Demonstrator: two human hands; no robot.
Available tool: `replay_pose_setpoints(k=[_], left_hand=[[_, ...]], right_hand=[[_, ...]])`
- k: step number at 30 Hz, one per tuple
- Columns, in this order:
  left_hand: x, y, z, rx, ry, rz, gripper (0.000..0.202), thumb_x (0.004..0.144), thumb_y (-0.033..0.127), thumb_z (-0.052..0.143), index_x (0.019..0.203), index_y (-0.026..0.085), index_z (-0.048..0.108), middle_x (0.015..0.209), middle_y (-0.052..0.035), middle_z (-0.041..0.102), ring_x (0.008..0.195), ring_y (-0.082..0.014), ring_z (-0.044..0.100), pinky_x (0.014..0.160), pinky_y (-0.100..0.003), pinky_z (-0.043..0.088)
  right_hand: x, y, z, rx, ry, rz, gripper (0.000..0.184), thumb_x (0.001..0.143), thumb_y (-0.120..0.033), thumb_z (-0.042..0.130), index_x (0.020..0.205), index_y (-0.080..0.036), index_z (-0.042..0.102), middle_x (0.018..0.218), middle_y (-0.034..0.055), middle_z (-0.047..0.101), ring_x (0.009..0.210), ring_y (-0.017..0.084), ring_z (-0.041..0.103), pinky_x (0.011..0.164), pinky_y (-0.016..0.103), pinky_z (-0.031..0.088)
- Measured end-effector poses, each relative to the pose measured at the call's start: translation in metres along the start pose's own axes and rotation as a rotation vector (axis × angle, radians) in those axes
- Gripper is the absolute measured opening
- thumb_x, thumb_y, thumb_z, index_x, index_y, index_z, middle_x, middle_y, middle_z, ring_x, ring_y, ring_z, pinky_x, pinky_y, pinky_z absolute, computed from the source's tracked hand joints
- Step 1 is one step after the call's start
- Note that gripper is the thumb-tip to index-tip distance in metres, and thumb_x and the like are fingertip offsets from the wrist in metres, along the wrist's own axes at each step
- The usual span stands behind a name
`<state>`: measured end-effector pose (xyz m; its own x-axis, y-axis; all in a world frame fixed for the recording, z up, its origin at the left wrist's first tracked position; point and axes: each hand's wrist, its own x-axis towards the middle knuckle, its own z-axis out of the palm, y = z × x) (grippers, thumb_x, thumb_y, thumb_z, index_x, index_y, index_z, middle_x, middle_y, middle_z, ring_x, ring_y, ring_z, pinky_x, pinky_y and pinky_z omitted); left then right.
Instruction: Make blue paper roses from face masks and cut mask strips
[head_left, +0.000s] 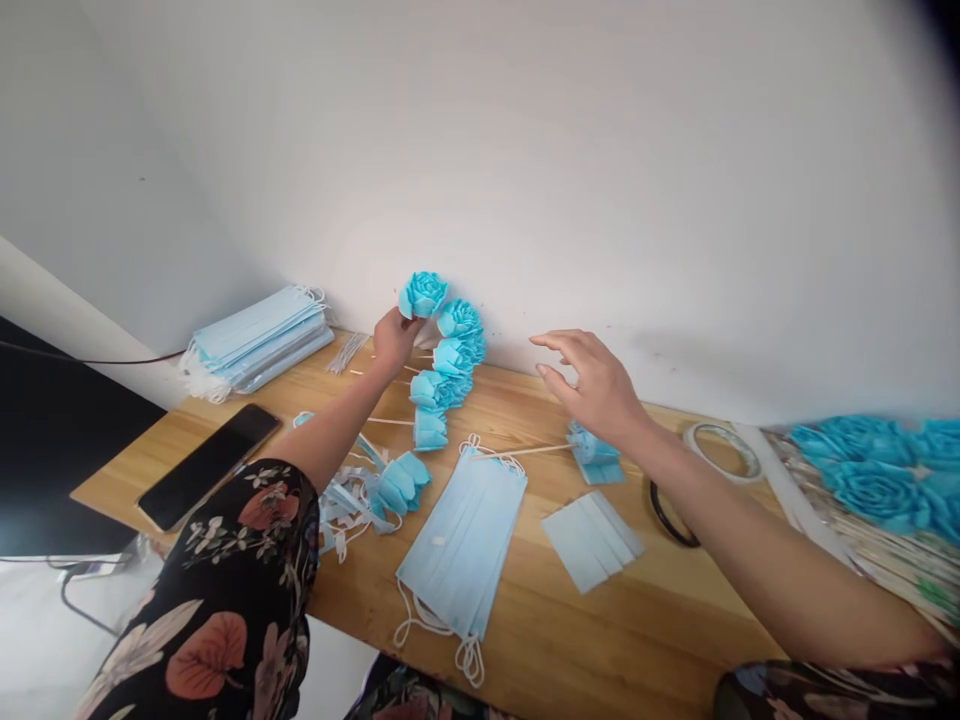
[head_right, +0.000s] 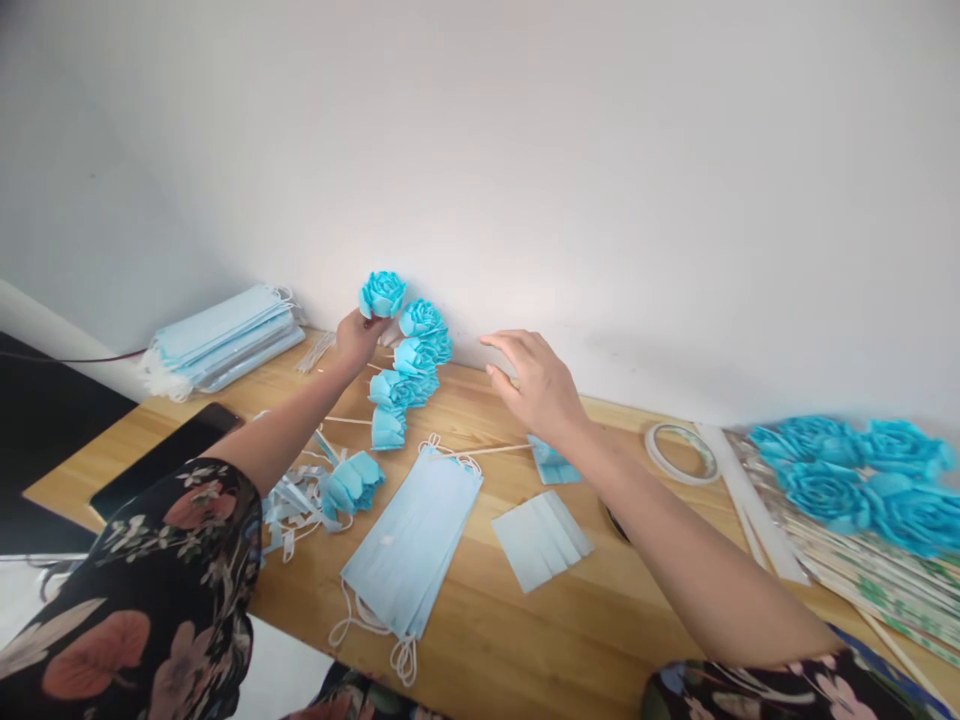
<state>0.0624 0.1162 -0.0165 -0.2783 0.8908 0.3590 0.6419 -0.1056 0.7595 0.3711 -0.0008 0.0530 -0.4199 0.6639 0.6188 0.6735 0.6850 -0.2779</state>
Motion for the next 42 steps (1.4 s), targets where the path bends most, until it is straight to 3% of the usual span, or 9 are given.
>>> replay_pose_setpoints(k=[4,8,12,15,20,25,31,37,42], left_hand=[[0.01,0.014,-0.023,-0.175,0.151,0.02,0.019,0.082,0.033,0.066,0.09,0.016,0.066,0.089,-0.0071,0.075,0.085,-0.0216,0.068,0.084,-0.032,0.05],[0.005,0.049,-0.07,-0.233,0.182,0.2,0.019,0.084,0.034,0.064,0.085,0.016,0.071,0.095,-0.0083,0.077,0.095,-0.0228,0.071,0.093,-0.033,0.05],[-0.045,0.088,-0.116,-0.126,-0.001,0.402,0.02,0.087,0.03,0.059,0.077,0.018,0.071,0.087,-0.0052,0.077,0.087,-0.0201,0.071,0.086,-0.031,0.052],[-0.095,0.102,-0.135,-0.036,-0.116,0.578,0.021,0.091,0.028,0.057,0.081,0.018,0.073,0.078,-0.0032,0.074,0.075,-0.017,0.068,0.074,-0.028,0.051],[-0.165,0.107,-0.146,0.005,-0.18,0.751,0.019,0.097,0.026,0.058,0.093,0.021,0.076,0.086,-0.0043,0.076,0.079,-0.018,0.07,0.072,-0.029,0.053],[-0.211,0.108,-0.152,0.026,-0.195,0.831,0.02,0.099,0.02,0.057,0.101,0.024,0.076,0.089,-0.0051,0.077,0.078,-0.0177,0.072,0.069,-0.029,0.054],[-0.236,0.095,-0.155,0.038,-0.231,0.88,0.02,0.098,0.017,0.058,0.102,0.022,0.077,0.09,-0.0068,0.077,0.08,-0.0181,0.072,0.069,-0.029,0.053],[-0.251,0.083,-0.156,0.023,-0.33,0.834,0.024,0.101,0.026,0.058,0.117,0.021,0.074,0.096,-0.0092,0.076,0.085,-0.019,0.07,0.075,-0.03,0.054],[-0.267,0.09,-0.155,-0.112,-0.445,0.718,0.063,0.095,0.054,0.063,0.151,0.027,0.051,0.115,-0.0112,0.071,0.079,-0.0155,0.064,0.064,-0.026,0.054]], right_hand=[[-0.017,0.002,-0.009,0.027,0.015,0.072,0.032,0.096,-0.023,0.055,0.127,-0.025,0.063,0.124,0.0102,0.07,0.118,0.029,0.065,0.092,0.051,0.06],[-0.028,-0.01,-0.018,0.08,0.025,0.112,0.032,0.096,-0.023,0.054,0.126,-0.024,0.064,0.124,0.0105,0.07,0.118,0.029,0.066,0.092,0.051,0.061],[-0.037,-0.035,-0.032,0.176,0.014,0.167,0.04,0.094,-0.026,0.059,0.134,-0.027,0.059,0.13,0.0101,0.068,0.12,0.028,0.066,0.093,0.05,0.061],[-0.047,-0.059,-0.042,0.248,-0.01,0.164,0.067,0.091,-0.031,0.067,0.153,-0.031,0.042,0.147,0.0111,0.059,0.134,0.031,0.058,0.107,0.057,0.054],[-0.069,-0.095,-0.047,0.497,-0.084,0.131,0.11,0.082,-0.044,0.081,0.165,-0.037,0.009,0.165,0.0129,0.038,0.151,0.034,0.041,0.116,0.059,0.045],[-0.095,-0.117,-0.04,0.715,-0.16,0.162,0.122,0.076,-0.046,0.086,0.165,-0.041,0.003,0.165,0.0132,0.039,0.152,0.033,0.039,0.114,0.057,0.048],[-0.117,-0.139,-0.039,0.843,-0.17,0.243,0.113,0.076,-0.049,0.086,0.165,-0.038,0.017,0.156,0.0138,0.05,0.144,0.031,0.05,0.108,0.05,0.055],[-0.13,-0.158,-0.025,0.848,-0.069,0.391,0.073,0.083,-0.052,0.078,0.148,-0.028,0.054,0.143,0.013,0.062,0.127,0.027,0.063,0.099,0.044,0.06],[-0.136,-0.166,-0.017,0.911,-0.084,0.445,0.06,0.085,-0.05,0.076,0.138,-0.025,0.061,0.135,0.0116,0.067,0.115,0.023,0.068,0.091,0.038,0.061]])
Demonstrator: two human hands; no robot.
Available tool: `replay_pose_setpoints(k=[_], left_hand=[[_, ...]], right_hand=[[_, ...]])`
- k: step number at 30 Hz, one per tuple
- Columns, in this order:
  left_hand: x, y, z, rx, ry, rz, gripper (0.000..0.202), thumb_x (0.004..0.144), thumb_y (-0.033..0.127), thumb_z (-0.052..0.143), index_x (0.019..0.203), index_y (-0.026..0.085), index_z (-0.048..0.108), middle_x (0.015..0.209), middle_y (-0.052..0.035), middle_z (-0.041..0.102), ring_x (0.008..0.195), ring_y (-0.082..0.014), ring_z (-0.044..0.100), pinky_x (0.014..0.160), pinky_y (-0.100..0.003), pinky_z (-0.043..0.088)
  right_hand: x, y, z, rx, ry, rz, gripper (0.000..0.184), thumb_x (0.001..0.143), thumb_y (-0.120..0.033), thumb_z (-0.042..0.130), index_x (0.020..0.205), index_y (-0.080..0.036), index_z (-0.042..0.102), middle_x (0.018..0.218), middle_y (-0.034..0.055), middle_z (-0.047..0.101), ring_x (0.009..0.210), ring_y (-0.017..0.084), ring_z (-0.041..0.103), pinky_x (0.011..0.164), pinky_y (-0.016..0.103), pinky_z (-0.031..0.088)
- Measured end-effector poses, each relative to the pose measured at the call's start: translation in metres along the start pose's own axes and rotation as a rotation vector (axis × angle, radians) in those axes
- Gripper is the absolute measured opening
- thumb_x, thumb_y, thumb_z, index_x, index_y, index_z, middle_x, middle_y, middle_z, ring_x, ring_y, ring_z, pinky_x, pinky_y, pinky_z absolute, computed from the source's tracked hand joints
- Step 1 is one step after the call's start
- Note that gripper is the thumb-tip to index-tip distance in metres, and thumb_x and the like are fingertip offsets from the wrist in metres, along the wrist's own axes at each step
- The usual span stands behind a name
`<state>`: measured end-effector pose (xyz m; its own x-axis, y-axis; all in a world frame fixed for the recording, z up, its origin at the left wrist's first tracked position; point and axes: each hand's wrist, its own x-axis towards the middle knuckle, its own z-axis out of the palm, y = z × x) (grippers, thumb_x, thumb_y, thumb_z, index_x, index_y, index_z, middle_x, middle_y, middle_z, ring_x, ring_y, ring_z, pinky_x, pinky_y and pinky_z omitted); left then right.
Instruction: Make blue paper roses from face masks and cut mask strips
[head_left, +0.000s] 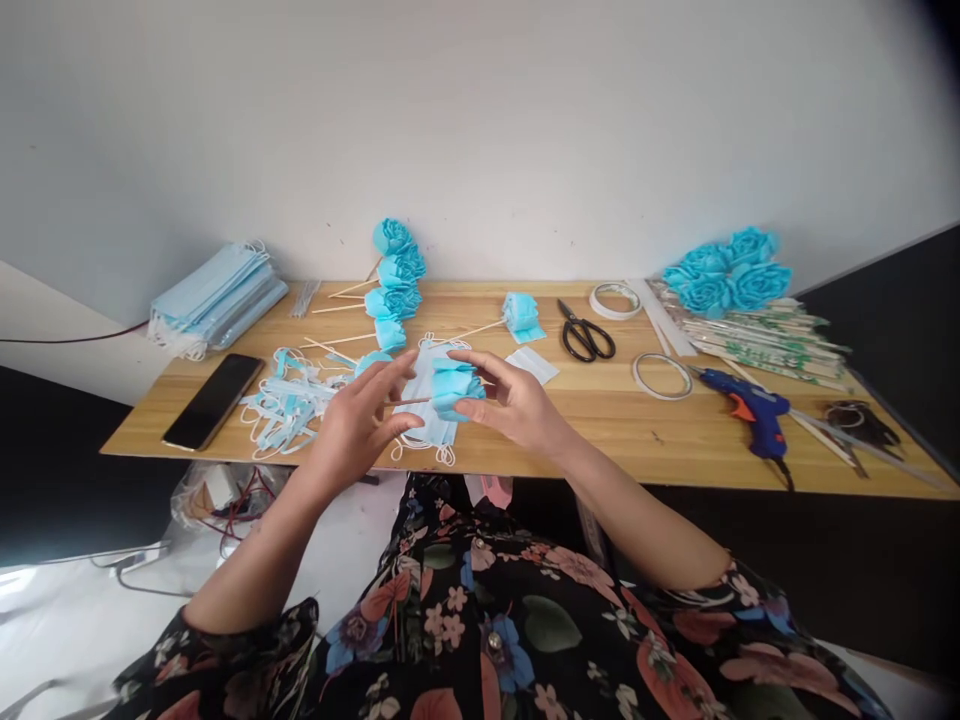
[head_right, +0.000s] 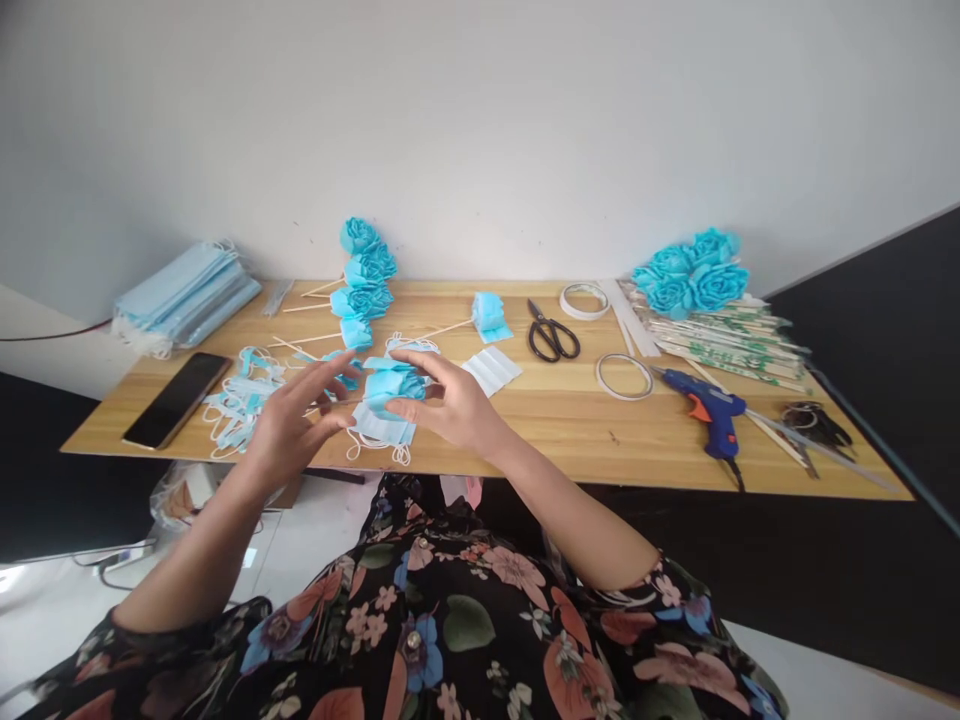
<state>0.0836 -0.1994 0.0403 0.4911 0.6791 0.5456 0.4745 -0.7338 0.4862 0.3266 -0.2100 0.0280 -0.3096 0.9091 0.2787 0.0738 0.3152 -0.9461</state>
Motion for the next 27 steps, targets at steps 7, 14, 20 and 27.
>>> replay_pose_setpoints(k=[7,14,20,27], left_hand=[[0.005,0.024,0.012,-0.059,-0.018,-0.069,0.065,0.09,0.041,0.075,0.149,0.03,0.052,0.131,-0.0118,0.068,0.08,-0.0141,0.067,0.067,-0.026,0.059],[0.004,0.029,0.012,-0.095,0.07,-0.045,0.034,0.092,0.029,0.073,0.126,0.025,0.07,0.115,-0.0085,0.074,0.074,-0.0125,0.067,0.068,-0.027,0.059],[0.002,0.029,0.01,-0.05,0.052,0.005,0.037,0.091,0.029,0.074,0.128,0.025,0.069,0.121,-0.0098,0.074,0.087,-0.0169,0.072,0.067,-0.027,0.059],[0.002,0.037,0.0,-0.072,0.021,0.003,0.038,0.093,0.037,0.072,0.13,0.029,0.068,0.112,-0.0078,0.077,0.078,-0.0164,0.071,0.066,-0.029,0.06]], right_hand=[[-0.006,-0.009,0.005,-0.008,-0.003,-0.007,0.05,0.086,-0.042,0.076,0.131,-0.025,0.064,0.13,0.0094,0.069,0.11,0.021,0.069,0.088,0.036,0.06],[-0.012,-0.019,0.001,-0.244,0.023,-0.164,0.05,0.088,-0.043,0.075,0.134,-0.028,0.061,0.138,0.0101,0.065,0.123,0.024,0.063,0.091,0.038,0.06],[-0.003,-0.029,-0.011,-0.36,0.021,-0.25,0.029,0.103,-0.035,0.053,0.125,-0.026,0.068,0.125,0.0069,0.073,0.114,0.019,0.069,0.094,0.037,0.059],[0.01,-0.042,-0.028,-0.567,-0.138,-0.427,0.022,0.101,-0.023,0.057,0.115,-0.028,0.074,0.11,0.0047,0.078,0.105,0.02,0.072,0.095,0.041,0.057]])
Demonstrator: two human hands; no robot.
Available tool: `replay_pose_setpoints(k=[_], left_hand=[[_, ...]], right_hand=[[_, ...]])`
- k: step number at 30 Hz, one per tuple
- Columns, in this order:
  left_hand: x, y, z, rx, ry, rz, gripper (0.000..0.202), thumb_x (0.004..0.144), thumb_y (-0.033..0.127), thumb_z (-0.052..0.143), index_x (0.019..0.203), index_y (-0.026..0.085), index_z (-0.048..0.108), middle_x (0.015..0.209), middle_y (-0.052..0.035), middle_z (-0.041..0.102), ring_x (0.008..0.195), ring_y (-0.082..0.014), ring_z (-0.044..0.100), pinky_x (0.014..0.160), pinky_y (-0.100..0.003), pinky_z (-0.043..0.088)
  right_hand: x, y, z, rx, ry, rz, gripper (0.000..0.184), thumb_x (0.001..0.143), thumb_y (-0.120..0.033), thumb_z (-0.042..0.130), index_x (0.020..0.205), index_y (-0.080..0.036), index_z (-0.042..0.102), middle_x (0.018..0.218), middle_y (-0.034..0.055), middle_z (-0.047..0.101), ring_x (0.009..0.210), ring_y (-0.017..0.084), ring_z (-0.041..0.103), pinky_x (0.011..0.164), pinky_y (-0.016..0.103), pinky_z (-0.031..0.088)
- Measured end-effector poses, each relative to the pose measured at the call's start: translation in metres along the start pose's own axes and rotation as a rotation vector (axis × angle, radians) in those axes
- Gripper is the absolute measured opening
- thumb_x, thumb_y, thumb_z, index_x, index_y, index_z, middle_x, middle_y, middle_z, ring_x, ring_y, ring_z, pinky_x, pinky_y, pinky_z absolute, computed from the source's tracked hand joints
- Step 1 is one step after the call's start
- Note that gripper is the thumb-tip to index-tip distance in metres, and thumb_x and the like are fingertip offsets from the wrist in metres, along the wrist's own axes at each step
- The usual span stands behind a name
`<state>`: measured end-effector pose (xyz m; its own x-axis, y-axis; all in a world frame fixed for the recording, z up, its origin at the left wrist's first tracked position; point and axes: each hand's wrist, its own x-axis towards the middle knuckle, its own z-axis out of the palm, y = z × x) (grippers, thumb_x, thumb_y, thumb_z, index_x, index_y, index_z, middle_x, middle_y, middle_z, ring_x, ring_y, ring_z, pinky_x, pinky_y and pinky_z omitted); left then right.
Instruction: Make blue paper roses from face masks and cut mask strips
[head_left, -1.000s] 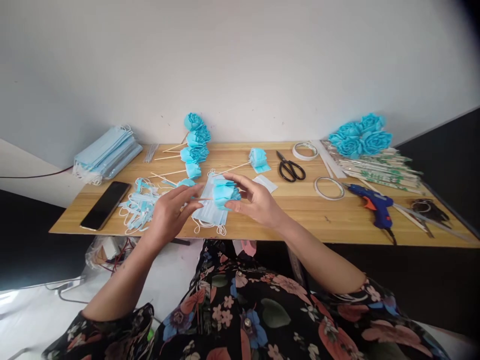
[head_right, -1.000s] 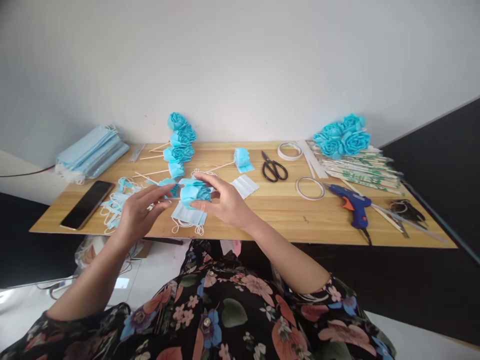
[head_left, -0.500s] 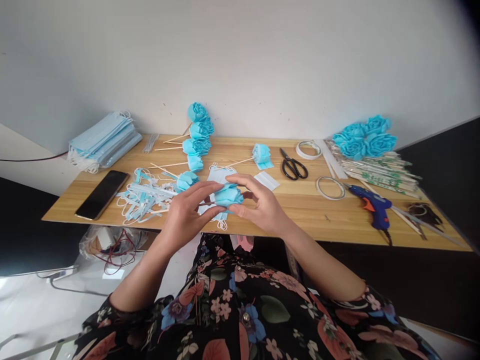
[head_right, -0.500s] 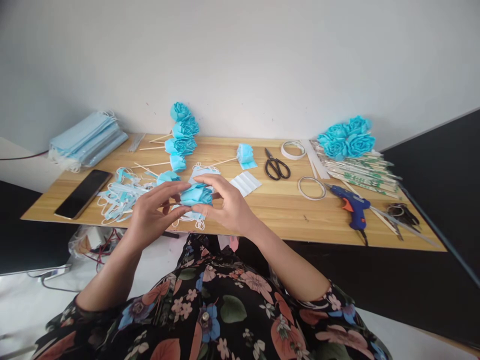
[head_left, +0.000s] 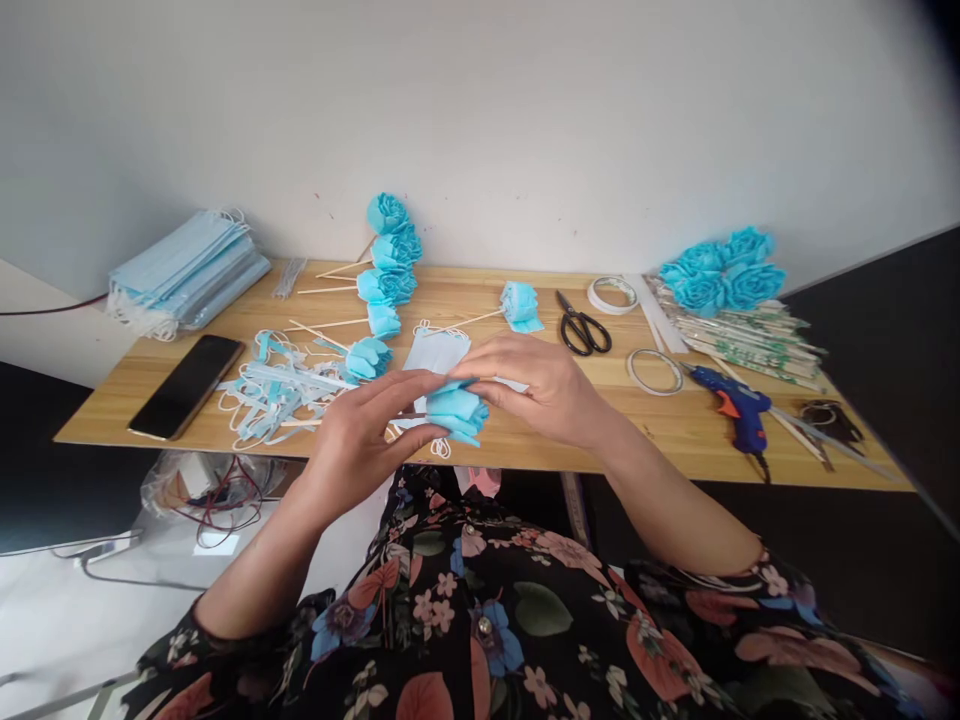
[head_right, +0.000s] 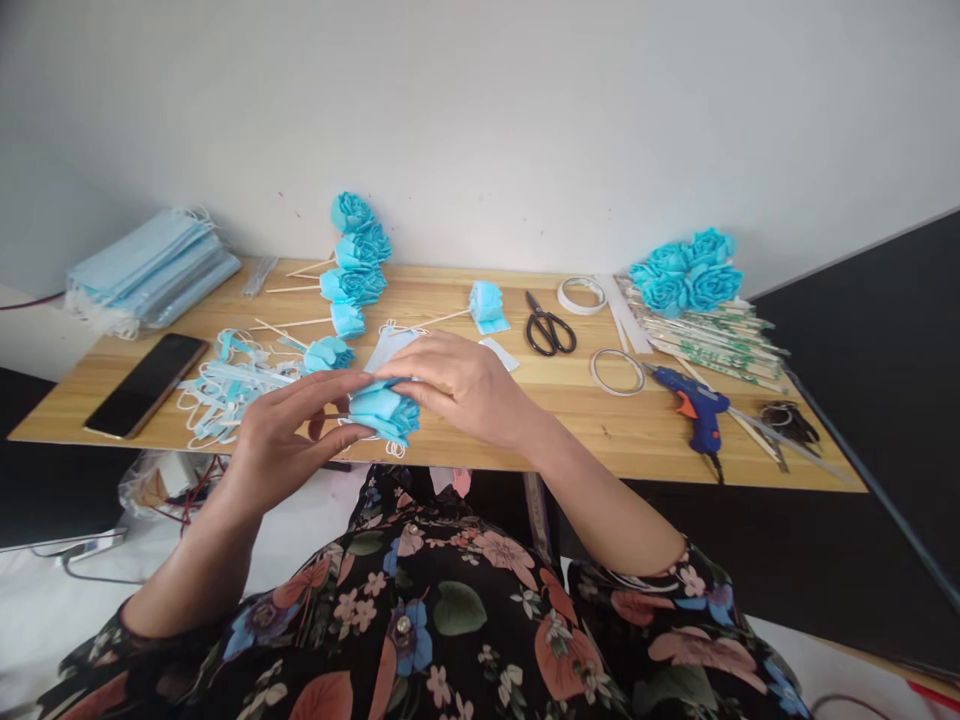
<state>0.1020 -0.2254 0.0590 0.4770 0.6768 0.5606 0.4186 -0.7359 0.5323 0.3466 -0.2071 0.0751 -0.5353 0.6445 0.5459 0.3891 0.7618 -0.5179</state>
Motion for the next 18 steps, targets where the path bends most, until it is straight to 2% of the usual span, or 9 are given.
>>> replay_pose_setpoints(k=[5,7,13,16,18], left_hand=[[-0.002,0.005,-0.005,0.026,-0.033,-0.061,0.036,0.093,0.044,0.07,0.125,0.028,0.068,0.089,-0.0023,0.076,0.069,-0.0146,0.069,0.063,-0.027,0.056],[-0.003,0.005,-0.005,0.029,-0.033,-0.072,0.038,0.092,0.045,0.071,0.125,0.027,0.067,0.086,-0.0016,0.075,0.067,-0.0144,0.068,0.062,-0.027,0.055],[-0.007,0.001,-0.002,-0.002,-0.027,-0.049,0.046,0.093,0.041,0.072,0.136,0.03,0.06,0.108,-0.0056,0.077,0.073,-0.0152,0.07,0.066,-0.028,0.057],[-0.007,0.001,-0.002,-0.006,-0.042,-0.042,0.048,0.093,0.04,0.072,0.138,0.029,0.059,0.11,-0.0063,0.077,0.077,-0.0158,0.071,0.066,-0.027,0.057],[-0.007,0.002,-0.002,-0.004,-0.034,-0.03,0.047,0.093,0.039,0.072,0.137,0.029,0.059,0.111,-0.0059,0.077,0.076,-0.0148,0.071,0.067,-0.027,0.057]], right_hand=[[0.004,-0.005,-0.011,-0.009,-0.096,-0.071,0.023,0.1,-0.024,0.058,0.116,-0.027,0.074,0.11,0.0052,0.078,0.104,0.02,0.071,0.094,0.041,0.056],[0.005,-0.004,-0.015,-0.009,-0.126,-0.085,0.023,0.099,-0.024,0.059,0.116,-0.026,0.074,0.11,0.0055,0.077,0.104,0.02,0.071,0.093,0.041,0.056],[0.01,-0.002,-0.018,-0.021,-0.189,-0.085,0.019,0.099,-0.025,0.059,0.11,-0.025,0.075,0.106,0.0048,0.077,0.102,0.02,0.07,0.093,0.04,0.055],[0.011,-0.004,-0.017,-0.024,-0.191,-0.101,0.018,0.1,-0.026,0.058,0.105,-0.024,0.074,0.102,0.0045,0.077,0.099,0.019,0.07,0.091,0.039,0.055],[0.01,-0.006,-0.019,-0.018,-0.19,-0.087,0.018,0.1,-0.026,0.058,0.108,-0.024,0.073,0.104,0.0047,0.077,0.099,0.02,0.07,0.092,0.039,0.055]])
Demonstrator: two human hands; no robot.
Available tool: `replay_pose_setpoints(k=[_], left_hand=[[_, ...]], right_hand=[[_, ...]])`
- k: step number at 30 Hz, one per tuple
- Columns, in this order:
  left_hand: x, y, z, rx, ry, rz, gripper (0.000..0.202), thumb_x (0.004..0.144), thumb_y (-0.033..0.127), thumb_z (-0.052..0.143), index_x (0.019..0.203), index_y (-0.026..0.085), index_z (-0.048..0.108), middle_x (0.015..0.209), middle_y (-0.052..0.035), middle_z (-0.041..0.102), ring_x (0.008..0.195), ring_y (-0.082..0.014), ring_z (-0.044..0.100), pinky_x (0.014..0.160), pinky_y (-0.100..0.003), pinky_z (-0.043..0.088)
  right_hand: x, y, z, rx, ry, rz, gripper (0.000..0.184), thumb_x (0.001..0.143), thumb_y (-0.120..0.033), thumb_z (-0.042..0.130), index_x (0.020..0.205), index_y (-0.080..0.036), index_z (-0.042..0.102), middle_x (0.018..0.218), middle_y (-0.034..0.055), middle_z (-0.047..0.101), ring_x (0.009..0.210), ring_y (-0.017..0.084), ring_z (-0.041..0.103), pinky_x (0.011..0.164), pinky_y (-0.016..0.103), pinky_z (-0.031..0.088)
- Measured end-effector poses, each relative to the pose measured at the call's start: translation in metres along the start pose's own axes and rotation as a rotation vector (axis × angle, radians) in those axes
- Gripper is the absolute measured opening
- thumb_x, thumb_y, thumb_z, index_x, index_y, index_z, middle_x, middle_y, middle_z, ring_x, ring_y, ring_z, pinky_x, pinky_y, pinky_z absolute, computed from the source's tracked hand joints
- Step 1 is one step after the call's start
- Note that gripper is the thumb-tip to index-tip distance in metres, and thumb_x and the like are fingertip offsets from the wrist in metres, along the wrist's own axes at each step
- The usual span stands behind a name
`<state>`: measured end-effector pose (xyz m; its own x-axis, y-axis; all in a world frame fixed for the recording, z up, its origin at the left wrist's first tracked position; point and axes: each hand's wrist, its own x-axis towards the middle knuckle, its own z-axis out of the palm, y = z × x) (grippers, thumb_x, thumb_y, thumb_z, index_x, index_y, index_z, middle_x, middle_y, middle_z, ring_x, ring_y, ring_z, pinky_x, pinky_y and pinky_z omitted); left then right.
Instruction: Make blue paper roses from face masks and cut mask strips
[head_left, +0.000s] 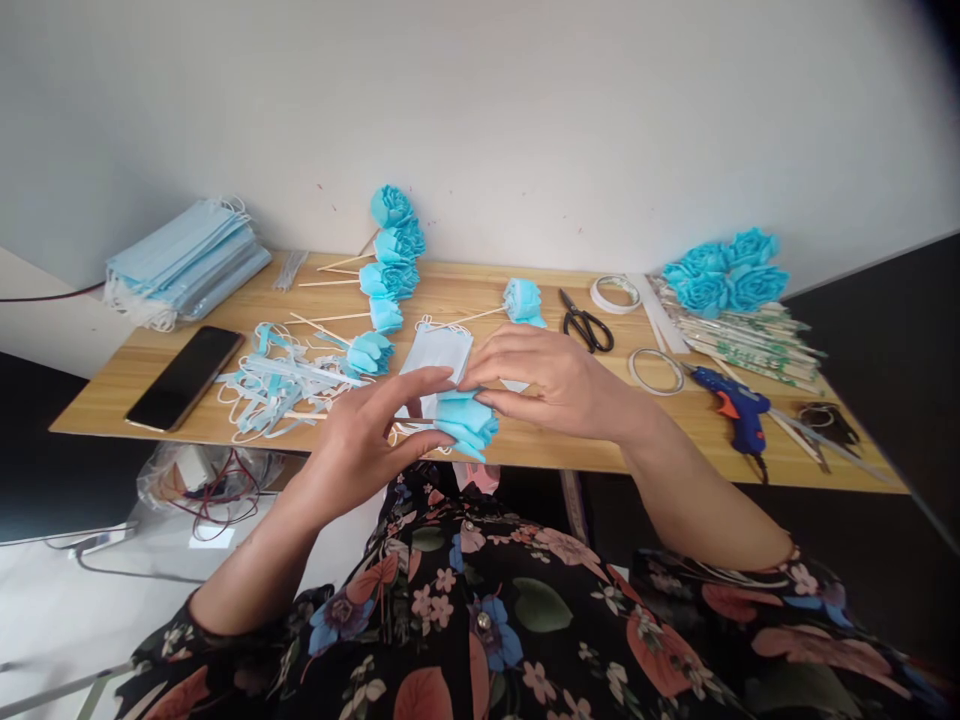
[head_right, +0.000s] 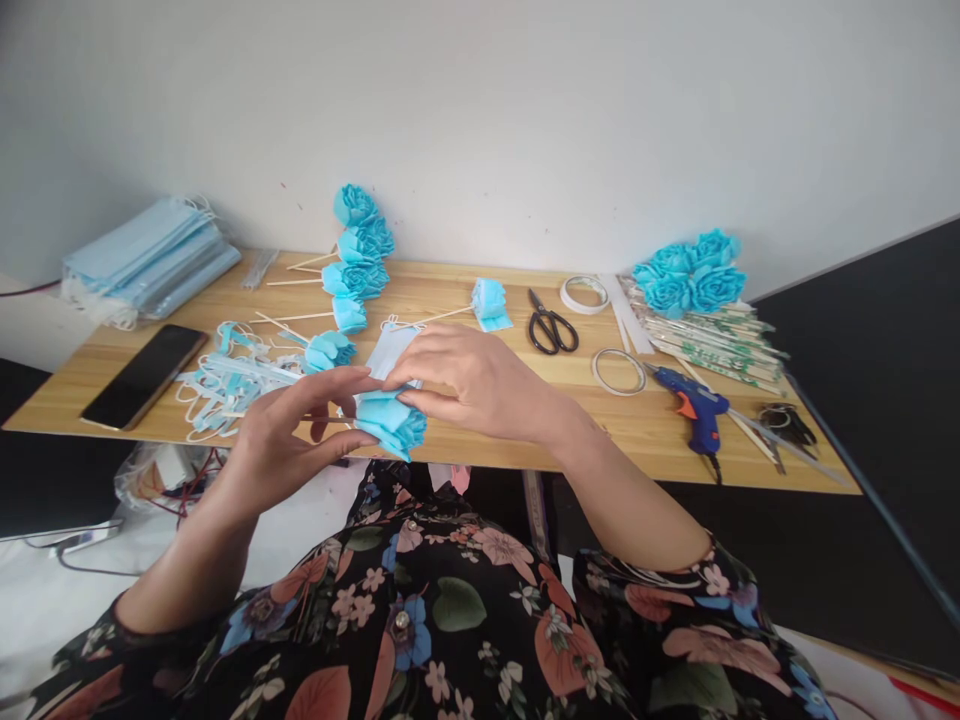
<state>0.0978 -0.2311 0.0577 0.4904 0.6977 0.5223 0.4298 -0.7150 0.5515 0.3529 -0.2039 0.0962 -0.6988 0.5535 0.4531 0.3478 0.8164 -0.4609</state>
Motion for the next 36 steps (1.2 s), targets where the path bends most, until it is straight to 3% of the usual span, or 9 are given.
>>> replay_pose_setpoints(k=[6,12,16,21,28,36], left_hand=[[0.0,-0.002,0.0,0.05,0.028,0.043,0.051,0.091,0.034,0.075,0.138,0.026,0.057,0.114,-0.0075,0.077,0.08,-0.0147,0.071,0.065,-0.024,0.055],[0.001,-0.003,0.005,0.176,0.089,0.084,0.046,0.093,0.035,0.072,0.135,0.023,0.058,0.106,-0.0071,0.078,0.077,-0.0146,0.071,0.065,-0.024,0.054],[0.002,-0.004,0.013,0.235,0.103,0.12,0.042,0.094,0.032,0.071,0.133,0.021,0.059,0.105,-0.007,0.078,0.083,-0.0164,0.074,0.069,-0.025,0.057],[0.004,-0.004,0.039,0.272,0.101,0.135,0.041,0.096,0.03,0.068,0.135,0.02,0.058,0.111,-0.0098,0.077,0.09,-0.0204,0.075,0.077,-0.03,0.059],[0.009,0.002,0.081,0.2,0.053,0.125,0.036,0.098,0.026,0.063,0.132,0.016,0.058,0.12,-0.0145,0.073,0.108,-0.0253,0.071,0.09,-0.037,0.06],[0.011,-0.006,0.117,0.217,-0.079,0.14,0.018,0.099,0.023,0.059,0.11,0.011,0.067,0.107,-0.0144,0.073,0.096,-0.0271,0.07,0.082,-0.039,0.06]], right_hand=[[-0.005,-0.006,-0.007,0.015,0.011,0.141,0.035,0.1,-0.026,0.056,0.134,-0.028,0.061,0.114,0.0038,0.076,0.108,0.02,0.069,0.099,0.04,0.053],[-0.008,-0.006,0.005,-0.031,0.037,0.077,0.044,0.09,-0.048,0.073,0.126,-0.025,0.064,0.12,0.0086,0.071,0.115,0.027,0.064,0.102,0.047,0.051],[-0.013,-0.003,0.023,-0.048,0.103,0.131,0.037,0.091,-0.04,0.073,0.122,-0.024,0.063,0.12,0.0093,0.069,0.114,0.027,0.064,0.098,0.045,0.055],[-0.033,0.006,0.038,0.063,0.231,0.224,0.036,0.091,-0.028,0.073,0.124,-0.025,0.06,0.116,0.0065,0.069,0.099,0.02,0.069,0.086,0.037,0.062],[-0.077,0.014,0.043,0.03,0.305,0.367,0.033,0.091,-0.029,0.073,0.122,-0.025,0.061,0.112,0.0062,0.071,0.095,0.02,0.07,0.087,0.039,0.062],[-0.115,0.035,0.065,-0.117,0.299,0.439,0.024,0.093,-0.031,0.069,0.116,-0.025,0.065,0.108,0.0083,0.072,0.106,0.027,0.066,0.094,0.047,0.055]])
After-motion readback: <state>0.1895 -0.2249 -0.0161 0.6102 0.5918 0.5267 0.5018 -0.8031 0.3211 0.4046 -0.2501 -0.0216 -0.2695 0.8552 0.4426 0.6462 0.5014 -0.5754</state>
